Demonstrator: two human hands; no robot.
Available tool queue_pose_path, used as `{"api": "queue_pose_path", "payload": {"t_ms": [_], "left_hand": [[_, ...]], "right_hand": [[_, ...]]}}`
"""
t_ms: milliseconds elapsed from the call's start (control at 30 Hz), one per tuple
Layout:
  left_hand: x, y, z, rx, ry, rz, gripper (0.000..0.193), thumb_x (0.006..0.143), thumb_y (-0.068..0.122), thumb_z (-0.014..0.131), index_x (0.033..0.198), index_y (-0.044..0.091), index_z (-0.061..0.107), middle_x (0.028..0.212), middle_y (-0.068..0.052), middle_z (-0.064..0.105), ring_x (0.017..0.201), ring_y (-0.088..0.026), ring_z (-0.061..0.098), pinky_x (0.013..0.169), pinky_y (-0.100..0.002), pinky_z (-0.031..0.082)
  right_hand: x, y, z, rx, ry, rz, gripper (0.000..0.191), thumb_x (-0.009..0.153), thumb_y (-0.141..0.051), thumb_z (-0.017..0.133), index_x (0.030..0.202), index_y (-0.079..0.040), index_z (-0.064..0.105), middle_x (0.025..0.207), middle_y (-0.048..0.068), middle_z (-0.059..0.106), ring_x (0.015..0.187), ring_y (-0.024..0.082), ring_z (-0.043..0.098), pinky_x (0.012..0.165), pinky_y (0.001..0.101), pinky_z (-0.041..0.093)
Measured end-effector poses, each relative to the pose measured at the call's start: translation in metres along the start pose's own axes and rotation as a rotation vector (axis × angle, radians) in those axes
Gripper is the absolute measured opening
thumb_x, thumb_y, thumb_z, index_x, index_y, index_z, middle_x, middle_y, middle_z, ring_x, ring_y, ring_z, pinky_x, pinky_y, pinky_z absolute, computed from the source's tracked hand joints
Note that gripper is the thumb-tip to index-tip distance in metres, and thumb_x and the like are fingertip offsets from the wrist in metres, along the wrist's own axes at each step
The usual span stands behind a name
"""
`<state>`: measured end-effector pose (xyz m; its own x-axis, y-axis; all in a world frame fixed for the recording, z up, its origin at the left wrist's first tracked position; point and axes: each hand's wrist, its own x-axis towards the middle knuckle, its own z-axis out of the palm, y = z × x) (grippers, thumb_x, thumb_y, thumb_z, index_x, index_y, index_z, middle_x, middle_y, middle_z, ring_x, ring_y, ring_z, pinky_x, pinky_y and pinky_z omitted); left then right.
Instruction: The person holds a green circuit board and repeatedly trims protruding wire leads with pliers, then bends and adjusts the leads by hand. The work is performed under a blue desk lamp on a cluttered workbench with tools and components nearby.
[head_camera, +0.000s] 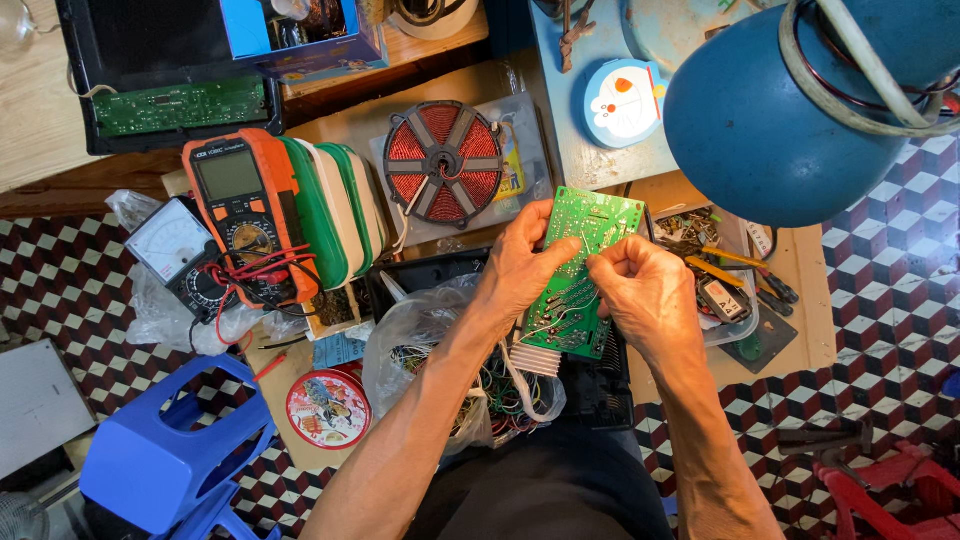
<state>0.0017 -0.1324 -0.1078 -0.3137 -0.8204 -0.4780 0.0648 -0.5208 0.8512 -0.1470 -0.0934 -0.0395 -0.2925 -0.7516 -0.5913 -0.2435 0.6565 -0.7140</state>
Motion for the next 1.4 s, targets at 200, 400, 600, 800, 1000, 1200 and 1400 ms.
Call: {"api": "queue_pose_path", "payload": {"t_ms": [200, 400, 600, 800, 1000, 1200, 1400], "left_hand": [[0.001, -0.004, -0.002, 0.038, 0.015, -0.007, 0.048, 0.088, 0.008, 0.068, 0.134, -0.002, 0.055, 0.116, -0.012, 0.074, 0.1, -0.014, 0.069, 0.084, -0.029, 0.056], [0.002, -0.008, -0.002, 0.034, 0.005, 0.019, 0.047, 0.089, 0.007, 0.068, 0.134, -0.002, 0.055, 0.115, -0.012, 0.074, 0.099, -0.014, 0.069, 0.083, -0.029, 0.056], [0.002, -0.007, -0.004, 0.038, -0.005, 0.015, 0.047, 0.09, 0.007, 0.067, 0.134, -0.003, 0.055, 0.114, -0.013, 0.074, 0.097, -0.014, 0.069, 0.082, -0.029, 0.056], [0.0, -0.003, -0.002, 0.038, -0.001, 0.008, 0.046, 0.09, 0.007, 0.067, 0.133, -0.003, 0.055, 0.112, -0.013, 0.074, 0.095, -0.014, 0.069, 0.08, -0.028, 0.057], [-0.001, -0.002, -0.003, 0.025, -0.007, 0.011, 0.046, 0.09, 0.007, 0.068, 0.133, -0.003, 0.056, 0.112, -0.012, 0.074, 0.095, -0.013, 0.069, 0.08, -0.028, 0.057], [-0.001, -0.002, -0.003, 0.029, -0.01, 0.02, 0.046, 0.091, 0.007, 0.068, 0.134, -0.003, 0.055, 0.113, -0.012, 0.074, 0.096, -0.014, 0.069, 0.081, -0.028, 0.057], [-0.017, 0.012, 0.001, 0.172, 0.145, 0.193, 0.061, 0.09, 0.01, 0.07, 0.144, 0.001, 0.044, 0.121, -0.014, 0.067, 0.102, -0.017, 0.067, 0.085, -0.032, 0.057]], "right_hand": [[0.002, 0.002, 0.0, 0.011, -0.011, 0.003, 0.02, 0.088, -0.02, 0.072, 0.083, -0.001, 0.071, 0.065, 0.002, 0.066, 0.052, 0.008, 0.061, 0.049, 0.0242, 0.048], [0.001, 0.0, 0.0, 0.005, -0.02, 0.001, 0.021, 0.088, -0.021, 0.073, 0.084, -0.001, 0.071, 0.065, 0.002, 0.066, 0.053, 0.008, 0.061, 0.048, 0.0244, 0.048], [-0.001, -0.006, -0.001, -0.03, -0.018, 0.004, 0.021, 0.089, -0.021, 0.071, 0.084, -0.001, 0.072, 0.064, 0.003, 0.066, 0.052, 0.009, 0.062, 0.048, 0.0247, 0.048], [-0.002, -0.008, -0.001, -0.056, -0.014, 0.012, 0.022, 0.089, -0.022, 0.072, 0.083, -0.001, 0.072, 0.064, 0.003, 0.066, 0.052, 0.009, 0.062, 0.049, 0.0252, 0.048], [-0.001, -0.007, -0.001, -0.066, -0.01, 0.024, 0.022, 0.089, -0.022, 0.072, 0.082, -0.001, 0.072, 0.064, 0.003, 0.067, 0.052, 0.009, 0.063, 0.049, 0.0252, 0.048], [0.0, -0.005, -0.001, -0.028, -0.02, 0.003, 0.022, 0.089, -0.021, 0.071, 0.083, -0.001, 0.071, 0.065, 0.003, 0.066, 0.052, 0.009, 0.062, 0.048, 0.025, 0.047], [-0.004, -0.003, 0.001, -0.02, -0.006, 0.002, 0.023, 0.091, -0.021, 0.071, 0.084, 0.0, 0.071, 0.065, 0.004, 0.066, 0.053, 0.009, 0.061, 0.049, 0.0248, 0.048]]}}
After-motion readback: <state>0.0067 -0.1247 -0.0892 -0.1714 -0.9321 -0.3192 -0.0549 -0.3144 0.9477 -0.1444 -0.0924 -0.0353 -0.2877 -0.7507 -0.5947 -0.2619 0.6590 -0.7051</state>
